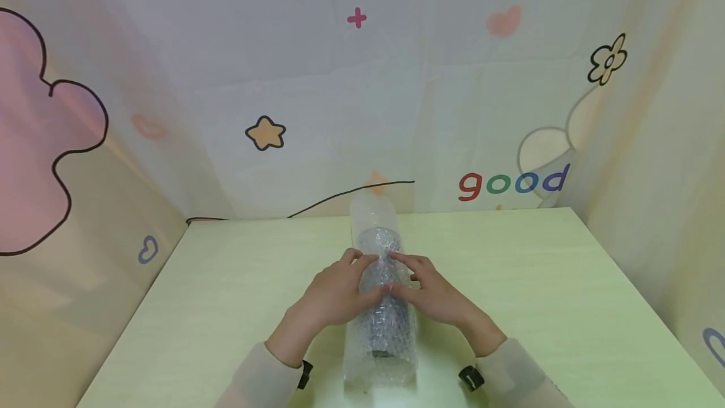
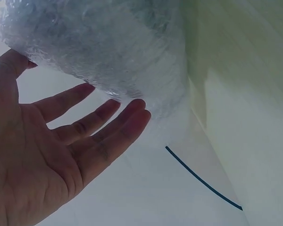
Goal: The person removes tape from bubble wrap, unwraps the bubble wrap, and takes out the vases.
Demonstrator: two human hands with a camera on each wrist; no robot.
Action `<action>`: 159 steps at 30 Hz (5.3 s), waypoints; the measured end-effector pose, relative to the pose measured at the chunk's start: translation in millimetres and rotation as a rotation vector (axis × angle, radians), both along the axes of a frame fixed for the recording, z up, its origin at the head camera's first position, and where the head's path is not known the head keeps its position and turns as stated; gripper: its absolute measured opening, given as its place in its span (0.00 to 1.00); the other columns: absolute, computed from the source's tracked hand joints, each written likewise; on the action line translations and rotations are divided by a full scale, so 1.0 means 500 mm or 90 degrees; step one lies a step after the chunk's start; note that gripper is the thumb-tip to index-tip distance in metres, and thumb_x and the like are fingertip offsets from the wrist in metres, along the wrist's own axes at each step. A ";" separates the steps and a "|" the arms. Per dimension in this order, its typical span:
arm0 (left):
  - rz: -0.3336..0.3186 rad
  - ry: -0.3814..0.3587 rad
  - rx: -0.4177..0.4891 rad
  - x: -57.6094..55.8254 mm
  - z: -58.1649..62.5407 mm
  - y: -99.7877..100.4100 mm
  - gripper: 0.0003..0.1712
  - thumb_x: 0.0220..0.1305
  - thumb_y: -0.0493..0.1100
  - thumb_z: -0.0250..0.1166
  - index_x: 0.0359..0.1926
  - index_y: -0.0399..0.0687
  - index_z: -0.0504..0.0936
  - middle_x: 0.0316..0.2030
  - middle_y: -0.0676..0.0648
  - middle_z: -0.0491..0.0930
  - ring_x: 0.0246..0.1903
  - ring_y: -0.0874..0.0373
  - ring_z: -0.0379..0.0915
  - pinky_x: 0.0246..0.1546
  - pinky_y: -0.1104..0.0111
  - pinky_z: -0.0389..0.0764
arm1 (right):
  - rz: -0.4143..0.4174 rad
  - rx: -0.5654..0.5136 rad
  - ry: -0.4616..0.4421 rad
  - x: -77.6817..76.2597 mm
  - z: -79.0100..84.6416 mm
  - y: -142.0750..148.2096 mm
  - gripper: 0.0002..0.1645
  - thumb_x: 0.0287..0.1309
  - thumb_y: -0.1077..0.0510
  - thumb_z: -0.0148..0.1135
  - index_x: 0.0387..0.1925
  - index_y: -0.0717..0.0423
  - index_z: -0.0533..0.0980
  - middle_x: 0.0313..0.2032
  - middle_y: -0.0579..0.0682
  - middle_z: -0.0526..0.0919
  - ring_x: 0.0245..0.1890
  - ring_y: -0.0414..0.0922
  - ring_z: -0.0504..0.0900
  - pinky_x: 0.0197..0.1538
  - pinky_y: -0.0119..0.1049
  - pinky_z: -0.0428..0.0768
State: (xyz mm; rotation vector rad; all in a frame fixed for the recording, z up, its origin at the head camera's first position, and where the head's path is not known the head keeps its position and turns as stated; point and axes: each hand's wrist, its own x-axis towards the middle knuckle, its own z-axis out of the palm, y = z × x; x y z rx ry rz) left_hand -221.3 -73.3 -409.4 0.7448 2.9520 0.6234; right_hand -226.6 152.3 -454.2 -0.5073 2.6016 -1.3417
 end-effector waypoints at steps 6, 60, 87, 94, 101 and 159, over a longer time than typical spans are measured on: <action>0.017 0.031 -0.035 0.004 0.003 0.011 0.32 0.71 0.54 0.62 0.70 0.44 0.75 0.63 0.39 0.77 0.40 0.45 0.85 0.38 0.55 0.86 | -0.006 -0.008 -0.013 -0.003 -0.004 -0.005 0.42 0.69 0.36 0.62 0.79 0.36 0.61 0.75 0.62 0.59 0.66 0.64 0.70 0.59 0.61 0.78; 0.048 0.187 -0.019 -0.017 -0.004 0.047 0.14 0.66 0.40 0.71 0.22 0.46 0.85 0.19 0.50 0.80 0.16 0.64 0.66 0.18 0.74 0.68 | -0.022 -0.046 -0.027 0.001 -0.012 -0.014 0.40 0.69 0.41 0.64 0.78 0.40 0.63 0.76 0.61 0.57 0.69 0.67 0.67 0.66 0.65 0.74; 0.045 0.205 -0.060 -0.023 -0.001 0.049 0.14 0.66 0.41 0.71 0.22 0.44 0.85 0.18 0.48 0.81 0.15 0.63 0.68 0.17 0.72 0.69 | -0.025 -0.052 -0.049 -0.004 -0.015 -0.015 0.41 0.69 0.39 0.64 0.78 0.37 0.63 0.77 0.58 0.55 0.71 0.68 0.66 0.65 0.65 0.75; 0.046 0.200 -0.057 -0.024 0.000 0.048 0.15 0.67 0.41 0.70 0.22 0.45 0.85 0.17 0.49 0.80 0.15 0.64 0.65 0.17 0.73 0.68 | -0.027 -0.052 -0.054 -0.002 -0.012 -0.017 0.40 0.68 0.39 0.64 0.78 0.36 0.63 0.77 0.58 0.55 0.71 0.68 0.66 0.64 0.66 0.75; 0.046 0.201 -0.049 -0.025 0.001 0.048 0.16 0.66 0.40 0.70 0.20 0.46 0.83 0.16 0.50 0.78 0.14 0.64 0.64 0.17 0.72 0.67 | -0.028 -0.053 -0.057 0.000 -0.011 -0.017 0.40 0.69 0.39 0.64 0.78 0.36 0.63 0.77 0.58 0.55 0.71 0.68 0.65 0.64 0.66 0.75; 0.067 0.188 0.004 -0.036 -0.005 0.043 0.15 0.62 0.38 0.71 0.19 0.48 0.83 0.14 0.55 0.72 0.16 0.64 0.58 0.17 0.73 0.62 | -0.039 -0.066 -0.073 0.001 -0.014 -0.021 0.41 0.68 0.39 0.65 0.78 0.34 0.62 0.78 0.56 0.55 0.70 0.67 0.66 0.63 0.64 0.76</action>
